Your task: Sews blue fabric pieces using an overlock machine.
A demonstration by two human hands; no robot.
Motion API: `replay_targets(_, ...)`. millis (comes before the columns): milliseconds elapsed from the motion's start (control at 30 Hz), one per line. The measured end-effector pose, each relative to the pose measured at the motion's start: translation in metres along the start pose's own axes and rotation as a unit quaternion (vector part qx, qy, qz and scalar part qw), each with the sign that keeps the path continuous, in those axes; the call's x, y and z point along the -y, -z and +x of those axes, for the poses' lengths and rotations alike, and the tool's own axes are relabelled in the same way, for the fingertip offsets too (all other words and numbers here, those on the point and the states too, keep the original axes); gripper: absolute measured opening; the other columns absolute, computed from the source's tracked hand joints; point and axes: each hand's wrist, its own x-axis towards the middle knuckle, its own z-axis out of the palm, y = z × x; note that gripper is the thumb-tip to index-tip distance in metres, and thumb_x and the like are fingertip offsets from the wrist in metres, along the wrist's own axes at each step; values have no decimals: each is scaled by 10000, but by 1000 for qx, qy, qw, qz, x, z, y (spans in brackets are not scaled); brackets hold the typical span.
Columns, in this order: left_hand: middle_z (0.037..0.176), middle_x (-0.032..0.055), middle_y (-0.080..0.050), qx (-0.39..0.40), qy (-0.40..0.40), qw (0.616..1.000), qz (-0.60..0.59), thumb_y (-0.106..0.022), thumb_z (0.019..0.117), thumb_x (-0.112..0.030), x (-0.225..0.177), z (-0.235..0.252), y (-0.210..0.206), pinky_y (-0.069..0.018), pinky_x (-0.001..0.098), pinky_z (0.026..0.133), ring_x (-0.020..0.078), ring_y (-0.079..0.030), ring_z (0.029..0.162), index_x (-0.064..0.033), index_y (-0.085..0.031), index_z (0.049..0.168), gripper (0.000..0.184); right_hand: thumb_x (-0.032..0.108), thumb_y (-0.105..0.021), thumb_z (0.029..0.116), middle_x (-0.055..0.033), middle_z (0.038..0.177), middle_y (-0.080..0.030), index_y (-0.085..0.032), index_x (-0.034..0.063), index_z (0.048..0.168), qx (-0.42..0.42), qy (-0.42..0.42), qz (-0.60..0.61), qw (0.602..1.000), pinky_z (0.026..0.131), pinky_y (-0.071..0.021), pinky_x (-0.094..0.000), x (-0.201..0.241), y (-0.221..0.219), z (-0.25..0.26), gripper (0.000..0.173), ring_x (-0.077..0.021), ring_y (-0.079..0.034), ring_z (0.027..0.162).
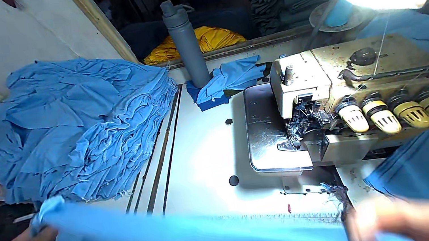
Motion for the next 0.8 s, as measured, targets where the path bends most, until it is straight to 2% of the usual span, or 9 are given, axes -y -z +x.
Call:
replay_targets(100, 797, -101, -645, -129, 65, 989, 12, -473, 1091, -231, 46, 30, -4, -550, 178, 579, -24, -627, 637, -124, -580, 1125, 155, 351, -671, 964, 13, 1418, -622, -484, 165, 1528, -116, -40, 176, 977, 1043, -526, -281, -12, 11, 41, 623, -96, -610, 1263)
replay_targets(167, 999, 20, -659, -104, 45, 983, 146, -580, 1026, -240, 74, 34, 7, -563, 262, 654, 61, -648, 754, -31, -548, 1308, 353, 366, -682, 962, -44, 1328, -675, -532, 72, 1423, -144, -45, 43, 988, 967, -593, -335, -27, 5, 36, 566, -154, -685, 1159)
replay_targets(233, 1439, 272, -540, 1, -23, 972, 235, -645, 963, -252, 89, 26, 10, -533, 514, 940, 341, -632, 1173, 69, -424, 1498, 663, 238, -677, 972, -126, 1166, -730, -670, -75, 1209, -111, -80, -151, 979, 850, -618, -303, -50, -4, 13, 393, -143, -725, 1007)
replay_targets(333, 1346, 302, -615, 107, -122, 940, 301, -642, 975, -236, 94, 11, -35, -500, 606, 997, 448, -617, 1222, 85, -632, 1308, 463, 316, -741, 929, -201, 1113, -733, -710, -57, 1175, -62, -119, -358, 924, 830, -593, -396, -97, -15, -13, 447, -265, -716, 972)
replay_targets(433, 1189, 159, -732, 182, -238, 896, 327, -622, 949, -177, 98, 8, -96, -542, 537, 985, 334, -683, 1161, -23, -775, 1084, 255, 485, -734, 895, -173, 1124, -741, -718, -27, 1165, -58, -89, -463, 880, 906, -565, -458, -132, -29, -10, 579, -323, -697, 1037)
replay_targets(533, 1152, 105, -751, 282, -306, 871, 261, -579, 947, -88, 103, 5, -148, -593, 390, 945, 213, -722, 1096, -47, -792, 1043, 237, 607, -633, 906, -118, 1064, -743, -747, 54, 1126, -56, -22, -556, 829, 840, -580, -479, -164, -45, 9, 606, -312, -705, 997)
replay_targets(600, 1252, 96, -722, 370, -340, 820, 275, -528, 916, -19, 103, 6, -173, -587, 413, 953, 226, -707, 1142, -92, -783, 1086, 315, 475, -669, 907, -91, 990, -729, -753, 103, 1046, -50, 10, -582, 812, 774, -577, -485, -182, -54, 22, 406, -302, -704, 938)
replay_targets(700, 1201, 128, -712, 406, -389, 732, 385, -628, 858, 19, 99, 19, -197, -515, 584, 976, 342, -676, 1130, -98, -749, 1119, 311, 210, -640, 870, -50, 807, -662, -720, 117, 831, -48, -10, -510, 859, 708, -558, -430, -187, -61, 37, 128, -249, -677, 819)
replay_targets(800, 1108, 195, -730, 349, -385, 719, 462, -659, 854, 106, 85, 56, -210, -304, 758, 1099, 448, -632, 1189, 0, -760, 1033, 231, 121, -642, 898, -111, 858, -678, -738, 7, 872, -18, -88, -238, 967, 777, -538, -367, -153, -60, 43, 152, -217, -659, 867)
